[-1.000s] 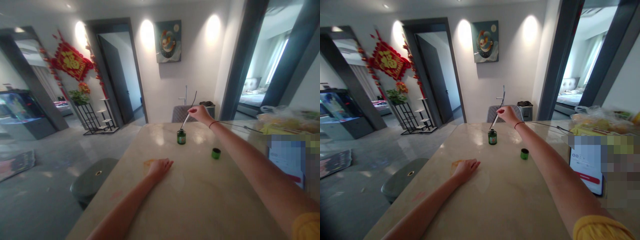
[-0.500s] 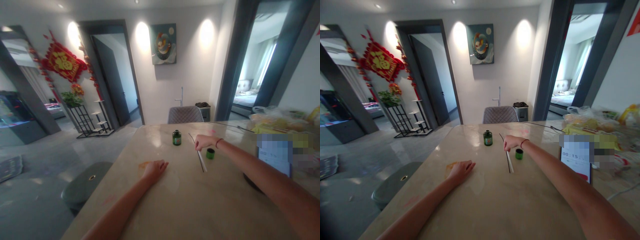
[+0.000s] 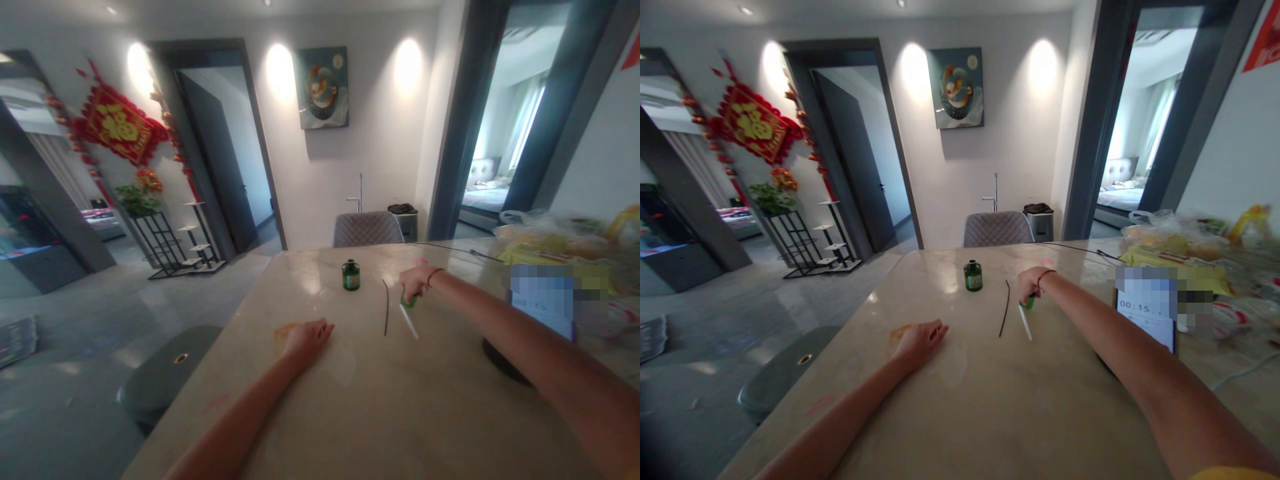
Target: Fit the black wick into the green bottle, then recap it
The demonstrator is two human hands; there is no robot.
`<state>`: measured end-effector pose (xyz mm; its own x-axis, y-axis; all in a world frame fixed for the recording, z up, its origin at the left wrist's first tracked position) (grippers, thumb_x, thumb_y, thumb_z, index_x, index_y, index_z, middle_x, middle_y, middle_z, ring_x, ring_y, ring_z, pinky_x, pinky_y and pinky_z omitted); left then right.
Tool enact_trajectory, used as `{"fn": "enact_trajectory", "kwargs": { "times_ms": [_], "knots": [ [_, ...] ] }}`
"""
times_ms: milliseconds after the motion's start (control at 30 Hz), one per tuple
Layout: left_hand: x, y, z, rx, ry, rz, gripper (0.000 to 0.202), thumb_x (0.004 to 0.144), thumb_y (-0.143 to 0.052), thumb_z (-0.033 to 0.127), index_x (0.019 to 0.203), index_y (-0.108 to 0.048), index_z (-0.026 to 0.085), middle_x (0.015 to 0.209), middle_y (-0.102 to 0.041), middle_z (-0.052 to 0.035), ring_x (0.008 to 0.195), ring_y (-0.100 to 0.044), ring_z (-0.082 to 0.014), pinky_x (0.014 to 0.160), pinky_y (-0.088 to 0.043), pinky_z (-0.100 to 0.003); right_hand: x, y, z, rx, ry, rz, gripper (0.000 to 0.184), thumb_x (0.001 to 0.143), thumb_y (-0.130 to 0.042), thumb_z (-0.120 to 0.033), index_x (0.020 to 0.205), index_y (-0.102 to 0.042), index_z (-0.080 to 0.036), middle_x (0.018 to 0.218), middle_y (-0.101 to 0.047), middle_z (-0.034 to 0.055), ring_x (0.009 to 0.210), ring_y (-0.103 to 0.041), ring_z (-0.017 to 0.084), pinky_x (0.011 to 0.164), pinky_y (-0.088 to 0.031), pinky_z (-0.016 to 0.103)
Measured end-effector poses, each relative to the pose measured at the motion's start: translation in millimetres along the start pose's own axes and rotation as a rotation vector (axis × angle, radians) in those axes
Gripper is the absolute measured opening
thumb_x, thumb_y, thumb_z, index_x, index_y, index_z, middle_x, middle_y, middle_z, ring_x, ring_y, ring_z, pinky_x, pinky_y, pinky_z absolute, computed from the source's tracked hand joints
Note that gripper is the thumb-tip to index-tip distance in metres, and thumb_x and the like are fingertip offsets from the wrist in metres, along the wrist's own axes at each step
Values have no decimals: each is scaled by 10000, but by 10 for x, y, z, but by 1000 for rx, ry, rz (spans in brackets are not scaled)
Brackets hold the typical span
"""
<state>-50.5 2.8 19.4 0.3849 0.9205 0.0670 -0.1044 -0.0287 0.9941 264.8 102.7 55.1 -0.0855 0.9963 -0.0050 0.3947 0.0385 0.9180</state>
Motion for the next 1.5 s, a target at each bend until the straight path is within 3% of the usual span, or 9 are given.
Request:
{"fn": "enact_trajectory", "kwargs": {
  "times_ms": [67,133,233,433,633,767,900,1333,1500],
  "knots": [
    [1,6,3,6,14,-11,421,896,-232,426,815,-563,178,749,-633,-54,697,-586,-163,596,-350,-238,121,94,-71,17,23,-79,180,335,-759,-129,412,-596,-141,451,-570,-4,497,-556,149,530,-435,246],
    [-2,15,7,6,29,-13,407,894,-242,417,809,-561,179,759,-639,-56,709,-591,-166,596,-346,-241,257,188,-198,214,53,74,179,377,-733,-77,528,-651,-126,522,-611,7,562,-573,159,560,-429,237],
    [-11,27,12,-8,35,-3,389,892,-250,399,798,-557,179,762,-643,-58,699,-591,-163,585,-334,-243,448,195,-447,333,63,200,212,548,-681,-146,757,-678,-108,718,-670,43,670,-594,156,605,-431,224],
    [-39,38,20,-24,52,-6,358,881,-275,381,796,-560,181,745,-637,-47,700,-588,-163,580,-327,-242,747,-160,-921,552,77,369,318,781,-522,-336,957,-591,-80,927,-656,119,800,-602,158,669,-450,234],
    [-42,24,10,-6,33,8,358,884,-271,383,800,-558,185,758,-642,-47,699,-588,-163,574,-323,-239,845,-599,-1007,672,48,453,349,767,-549,-366,993,-515,-102,942,-637,114,833,-601,161,695,-467,255],
    [-29,26,18,-15,53,-12,352,884,-275,379,801,-556,184,754,-640,-46,698,-592,-165,568,-322,-238,770,-747,-969,713,54,469,407,760,-557,-375,1075,-480,-130,1007,-625,109,847,-609,157,677,-488,253],
    [-20,34,28,-20,61,-24,357,882,-275,387,808,-557,182,759,-640,-45,705,-591,-162,570,-325,-237,661,-738,-950,752,118,459,429,775,-527,-371,1148,-482,-165,1007,-635,80,909,-599,173,692,-499,263],
    [-8,4,-11,-116,37,6,300,850,-358,400,812,-571,192,732,-634,-23,674,-575,-140,600,-344,-232,233,-758,-1023,1018,323,252,411,695,-604,-391,1025,-624,-146,898,-671,40,825,-602,170,717,-476,259],
    [-8,30,-20,-271,71,61,386,790,-463,472,1080,-491,219,814,-629,3,751,-584,-144,685,-390,-247,-233,-761,-1046,1132,405,91,433,666,-650,-409,1035,-633,-183,911,-672,16,836,-602,171,770,-458,281]
  ]
}}
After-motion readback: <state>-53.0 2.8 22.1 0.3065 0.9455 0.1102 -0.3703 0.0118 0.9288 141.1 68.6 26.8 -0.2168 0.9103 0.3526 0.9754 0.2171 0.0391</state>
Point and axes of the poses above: each hand's wrist, its own x-axis towards the middle knuckle, its own y-axis out of the back of the hand, z = x × y, the point moved 1 cm from there along x, towards the middle knuckle
